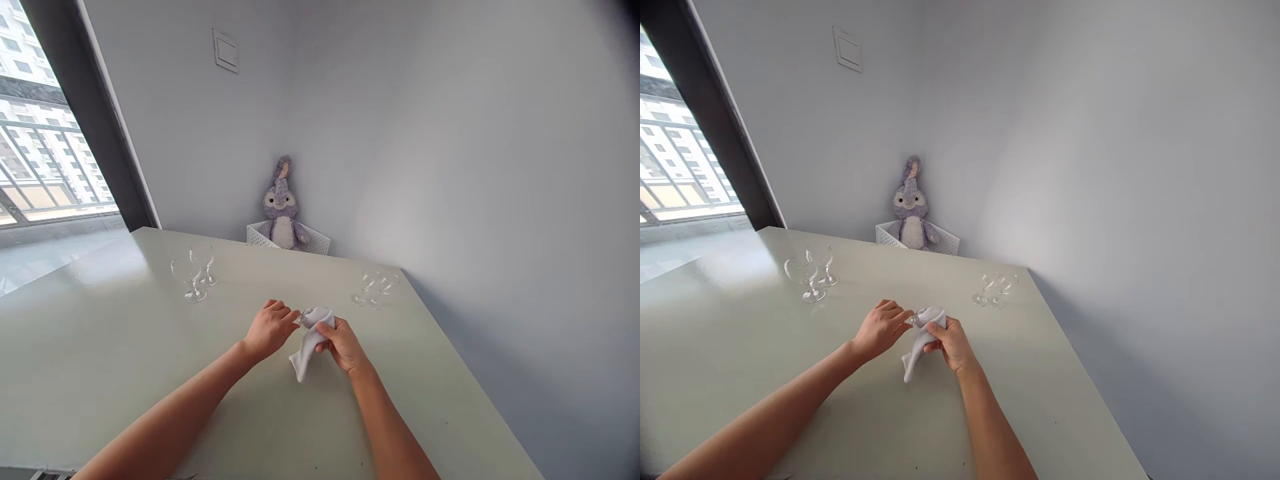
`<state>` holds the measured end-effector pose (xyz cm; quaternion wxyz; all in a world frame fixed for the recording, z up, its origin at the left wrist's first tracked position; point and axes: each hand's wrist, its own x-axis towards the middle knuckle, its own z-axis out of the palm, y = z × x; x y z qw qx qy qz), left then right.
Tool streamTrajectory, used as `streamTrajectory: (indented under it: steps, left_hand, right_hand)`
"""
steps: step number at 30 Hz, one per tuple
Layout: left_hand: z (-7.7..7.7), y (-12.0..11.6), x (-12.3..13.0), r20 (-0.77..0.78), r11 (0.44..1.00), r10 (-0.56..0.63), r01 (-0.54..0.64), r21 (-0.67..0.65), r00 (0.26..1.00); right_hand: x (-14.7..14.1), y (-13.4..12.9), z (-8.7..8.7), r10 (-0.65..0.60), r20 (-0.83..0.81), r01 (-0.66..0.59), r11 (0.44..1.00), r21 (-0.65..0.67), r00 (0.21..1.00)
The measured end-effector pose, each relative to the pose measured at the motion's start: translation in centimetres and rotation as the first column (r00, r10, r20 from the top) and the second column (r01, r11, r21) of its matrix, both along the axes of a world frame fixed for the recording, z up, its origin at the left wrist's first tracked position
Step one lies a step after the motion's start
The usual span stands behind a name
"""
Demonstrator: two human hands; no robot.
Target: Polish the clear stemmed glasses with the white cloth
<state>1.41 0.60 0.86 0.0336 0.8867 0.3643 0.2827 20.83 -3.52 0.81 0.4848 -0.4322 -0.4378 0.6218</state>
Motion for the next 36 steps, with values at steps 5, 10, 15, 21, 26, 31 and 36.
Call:
streamTrajectory:
  steps: [5,10,15,21,26,31,36]
  left_hand:
    - [0.8,0.6,-1.1,0.054,0.792,-0.222,0.213,-0.573,0.973]
    - [0.8,-0.1,-0.3,0.081,0.918,-0.132,0.153,-0.366,0.988]
    - [-0.7,0.0,0.0,0.029,0.997,-0.08,0.079,0.02,0.996]
    - [0.8,1.0,-1.5,0.214,0.714,-0.153,0.258,-0.651,0.965]
    - [1.8,1.0,-1.6,0.428,0.287,-0.212,0.475,-0.832,0.879]
    - [1.9,1.3,-1.8,0.436,0.279,-0.183,0.472,-0.836,0.881]
    - [1.6,3.1,-3.6,0.382,0.484,0.047,0.313,-0.817,0.923]
  right_hand:
    - [0.8,-1.2,1.5,0.241,0.154,-0.25,0.967,0.043,0.958]
    - [0.6,-0.5,0.5,0.071,0.099,-0.073,0.997,0.017,0.993]
    - [-0.4,0.0,-1.0,0.007,-0.018,-0.008,0.999,-0.043,1.0]
    - [0.2,-1.4,1.2,0.265,0.247,-0.29,0.954,0.073,0.932]
    - [1.5,-1.8,2.7,0.28,0.398,-0.374,0.91,0.179,0.873]
    - [3.3,-1.0,2.2,0.217,0.403,-0.313,0.931,0.19,0.889]
    - [4.8,0.0,1.3,-0.177,0.351,0.056,0.943,0.329,0.919]
